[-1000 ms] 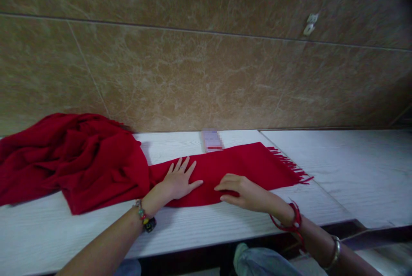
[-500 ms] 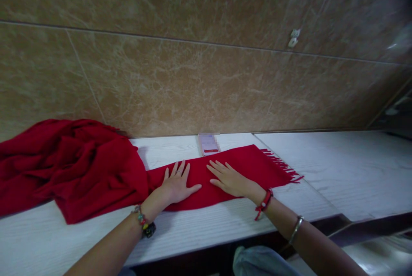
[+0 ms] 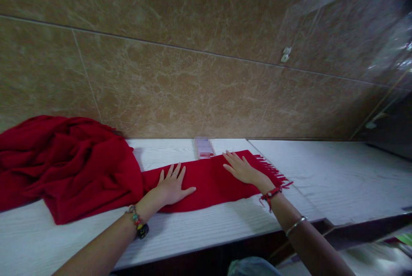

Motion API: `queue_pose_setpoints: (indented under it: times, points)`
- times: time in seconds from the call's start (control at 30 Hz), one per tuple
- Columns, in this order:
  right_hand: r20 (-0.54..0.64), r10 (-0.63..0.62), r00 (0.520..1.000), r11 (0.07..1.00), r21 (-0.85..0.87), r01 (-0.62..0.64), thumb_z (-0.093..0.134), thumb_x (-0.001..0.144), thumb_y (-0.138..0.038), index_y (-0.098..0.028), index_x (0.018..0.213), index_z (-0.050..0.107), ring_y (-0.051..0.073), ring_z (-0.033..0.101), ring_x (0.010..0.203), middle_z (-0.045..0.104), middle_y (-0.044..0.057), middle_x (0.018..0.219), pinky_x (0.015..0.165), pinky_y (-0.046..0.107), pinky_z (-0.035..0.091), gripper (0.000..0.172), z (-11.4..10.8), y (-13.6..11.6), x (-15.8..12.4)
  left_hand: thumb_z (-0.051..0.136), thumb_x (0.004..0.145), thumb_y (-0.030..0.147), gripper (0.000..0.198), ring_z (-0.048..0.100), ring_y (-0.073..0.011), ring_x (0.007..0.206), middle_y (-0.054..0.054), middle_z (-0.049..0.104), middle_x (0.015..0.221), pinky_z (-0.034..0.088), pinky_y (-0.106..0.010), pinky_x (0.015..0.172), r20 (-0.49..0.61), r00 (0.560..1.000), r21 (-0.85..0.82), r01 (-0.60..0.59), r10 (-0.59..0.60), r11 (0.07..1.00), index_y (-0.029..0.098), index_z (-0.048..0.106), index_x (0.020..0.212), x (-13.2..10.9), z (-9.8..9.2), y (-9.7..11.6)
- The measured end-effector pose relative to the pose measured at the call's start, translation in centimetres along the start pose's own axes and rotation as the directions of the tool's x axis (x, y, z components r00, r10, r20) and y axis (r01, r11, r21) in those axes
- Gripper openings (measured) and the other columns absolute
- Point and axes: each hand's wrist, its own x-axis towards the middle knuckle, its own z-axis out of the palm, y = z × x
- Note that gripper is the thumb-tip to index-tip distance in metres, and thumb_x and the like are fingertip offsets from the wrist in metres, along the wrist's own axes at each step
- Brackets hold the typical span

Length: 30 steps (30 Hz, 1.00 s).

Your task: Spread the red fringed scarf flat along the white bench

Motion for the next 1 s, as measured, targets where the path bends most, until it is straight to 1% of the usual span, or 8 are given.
queue_pose_setpoints:
  times: [0.17, 0.4, 0.5, 0.6, 0.7, 0.83, 0.9, 1.0]
  points:
    - [0.019, -0.079, 0.997, 0.997, 0.021, 0.078, 0.024, 0.089, -0.042, -0.02, 0.136, 0.024, 0.028, 0.018, 0.129, 0.022, 0.009, 0.142, 0.097, 0.058, 0.023, 0.052, 0.8, -0.8, 1.2, 0.022, 0.073, 0.071, 0.09, 0.007, -0.0338, 0.13, -0.016, 0.011, 0.143, 0.014, -0.056, 0.1, -0.009, 1.0, 0.024, -0.005, 0.005, 1.0, 0.009, 0.016, 0.137, 0.1, 0.1, -0.2]
    - [-0.007, 0.164, 0.986, 0.984, -0.063, -0.164, 0.022, 0.09, -0.032, -0.022, 0.134, 0.031, 0.024, 0.022, 0.129, 0.027, 0.007, 0.14, 0.1, 0.051, 0.023, 0.045, 2.3, 7.1, 0.1, 0.022, 0.074, 0.07, 0.088, 0.007, -0.034, 0.13, -0.015, 0.01, 0.143, 0.014, -0.057, 0.099, -0.015, 1.0, 0.031, -0.026, 0.027, 0.999, 0.01, 0.017, 0.137, 0.0, 0.1, -0.3]
    - [-0.062, 0.271, 0.961, 0.957, -0.085, -0.276, 0.024, 0.09, -0.031, -0.016, 0.133, 0.032, 0.028, 0.027, 0.126, 0.031, 0.014, 0.138, 0.098, 0.053, 0.024, 0.046, 2.1, 8.9, -0.5, 0.022, 0.074, 0.07, 0.088, 0.006, -0.0335, 0.13, -0.015, 0.009, 0.143, 0.013, -0.056, 0.1, -0.007, 1.0, 0.024, -0.017, 0.018, 1.0, 0.01, 0.016, 0.137, 0.1, 0.1, -0.3]
    - [-0.126, 0.265, 0.956, 0.955, -0.099, -0.278, 0.026, 0.09, -0.033, -0.009, 0.133, 0.029, 0.03, 0.022, 0.128, 0.027, 0.018, 0.139, 0.099, 0.055, 0.02, 0.05, 1.2, 7.6, -0.9, 0.023, 0.073, 0.071, 0.089, 0.005, -0.0331, 0.131, -0.014, 0.009, 0.143, 0.012, -0.055, 0.101, -0.002, 1.0, 0.021, -0.01, 0.01, 1.0, 0.01, 0.015, 0.138, 0.1, 0.1, -0.2]
    - [-0.187, 0.022, 0.982, 0.999, -0.037, -0.029, 0.022, 0.091, -0.036, -0.009, 0.135, 0.025, 0.025, 0.016, 0.13, 0.023, 0.015, 0.141, 0.103, 0.049, 0.019, 0.052, 0.5, 3.7, -1.1, 0.023, 0.074, 0.07, 0.088, 0.005, -0.0331, 0.131, -0.014, 0.009, 0.143, 0.012, -0.056, 0.101, 0.002, 1.0, 0.023, -0.011, 0.011, 1.0, 0.009, 0.015, 0.138, 0.0, -0.1, -0.1]
    - [-0.132, -0.236, 0.963, 0.97, 0.033, 0.242, 0.02, 0.091, -0.043, -0.016, 0.136, 0.022, 0.022, 0.016, 0.131, 0.023, 0.009, 0.142, 0.102, 0.049, 0.022, 0.053, 0.8, -1.3, -1.5, 0.022, 0.075, 0.069, 0.088, 0.004, -0.0321, 0.131, -0.013, 0.007, 0.144, 0.01, -0.054, 0.102, 0.028, 1.0, 0.031, 0.004, -0.005, 1.0, 0.009, 0.013, 0.138, -0.2, -0.4, 0.1]
    - [-0.093, -0.24, 0.966, 0.971, 0.0, 0.241, 0.023, 0.09, -0.045, -0.016, 0.135, 0.027, 0.025, 0.017, 0.13, 0.027, 0.01, 0.14, 0.101, 0.052, 0.02, 0.054, 1.3, -1.8, -1.5, 0.022, 0.074, 0.07, 0.088, 0.003, -0.0316, 0.131, -0.013, 0.006, 0.144, 0.01, -0.054, 0.102, 0.031, 0.999, 0.033, 0.009, -0.01, 0.999, 0.009, 0.012, 0.138, -0.2, -0.4, 0.1]
    - [-0.064, -0.14, 0.988, 0.99, -0.028, 0.138, 0.023, 0.09, -0.044, -0.019, 0.134, 0.03, 0.026, 0.02, 0.129, 0.028, 0.01, 0.14, 0.099, 0.054, 0.023, 0.051, 2.2, 0.3, -1.5, 0.022, 0.074, 0.07, 0.088, 0.003, -0.0316, 0.131, -0.012, 0.006, 0.144, 0.01, -0.054, 0.102, 0.028, 1.0, 0.038, 0.003, -0.004, 0.999, 0.01, 0.012, 0.138, -0.1, -0.1, 0.0]
